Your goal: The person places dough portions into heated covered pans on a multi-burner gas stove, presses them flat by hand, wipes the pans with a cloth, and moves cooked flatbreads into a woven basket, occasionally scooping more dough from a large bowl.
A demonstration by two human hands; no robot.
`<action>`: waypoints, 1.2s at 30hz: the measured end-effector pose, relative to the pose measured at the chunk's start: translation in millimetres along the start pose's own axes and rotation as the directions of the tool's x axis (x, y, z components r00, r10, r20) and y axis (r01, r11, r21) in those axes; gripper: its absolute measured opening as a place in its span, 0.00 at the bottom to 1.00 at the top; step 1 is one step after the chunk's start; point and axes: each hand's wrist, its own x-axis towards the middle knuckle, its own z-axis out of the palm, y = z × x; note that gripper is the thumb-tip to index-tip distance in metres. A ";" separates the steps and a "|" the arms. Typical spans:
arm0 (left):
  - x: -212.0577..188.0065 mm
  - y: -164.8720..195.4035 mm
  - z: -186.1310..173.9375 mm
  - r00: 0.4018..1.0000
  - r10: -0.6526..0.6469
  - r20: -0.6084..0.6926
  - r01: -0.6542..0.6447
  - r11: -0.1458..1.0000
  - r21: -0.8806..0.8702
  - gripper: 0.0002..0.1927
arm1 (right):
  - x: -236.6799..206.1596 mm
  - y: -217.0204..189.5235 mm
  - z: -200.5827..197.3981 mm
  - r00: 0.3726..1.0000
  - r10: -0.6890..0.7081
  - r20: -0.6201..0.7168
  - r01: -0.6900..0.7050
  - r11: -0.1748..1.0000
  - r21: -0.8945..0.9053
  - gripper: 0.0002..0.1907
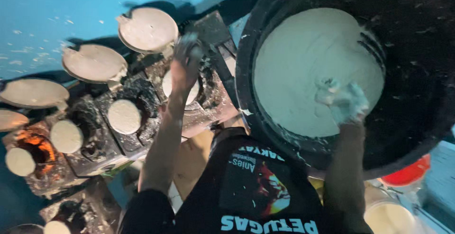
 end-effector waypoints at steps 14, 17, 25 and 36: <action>-100.3 -40.9 8.1 0.868 -0.463 -0.180 0.494 0.844 0.211 0.32 | -9.2 38.5 24.5 0.824 0.183 -0.536 -0.162 0.983 0.086 0.25; -102.8 -45.2 -25.8 0.586 -0.810 -0.026 0.788 0.578 -0.213 0.42 | -19.4 38.8 15.7 0.903 0.115 -0.414 -0.180 0.976 -0.122 0.23; -140.1 -5.2 -66.2 0.846 -0.461 0.267 0.186 0.725 0.663 0.37 | -24.5 28.2 45.9 0.827 -0.005 -0.562 0.029 0.999 0.035 0.31; -128.6 -95.3 -87.3 0.968 -0.147 0.205 0.144 0.989 0.031 0.21 | -23.8 53.3 141.0 0.874 0.012 -0.486 -0.074 0.991 -0.109 0.31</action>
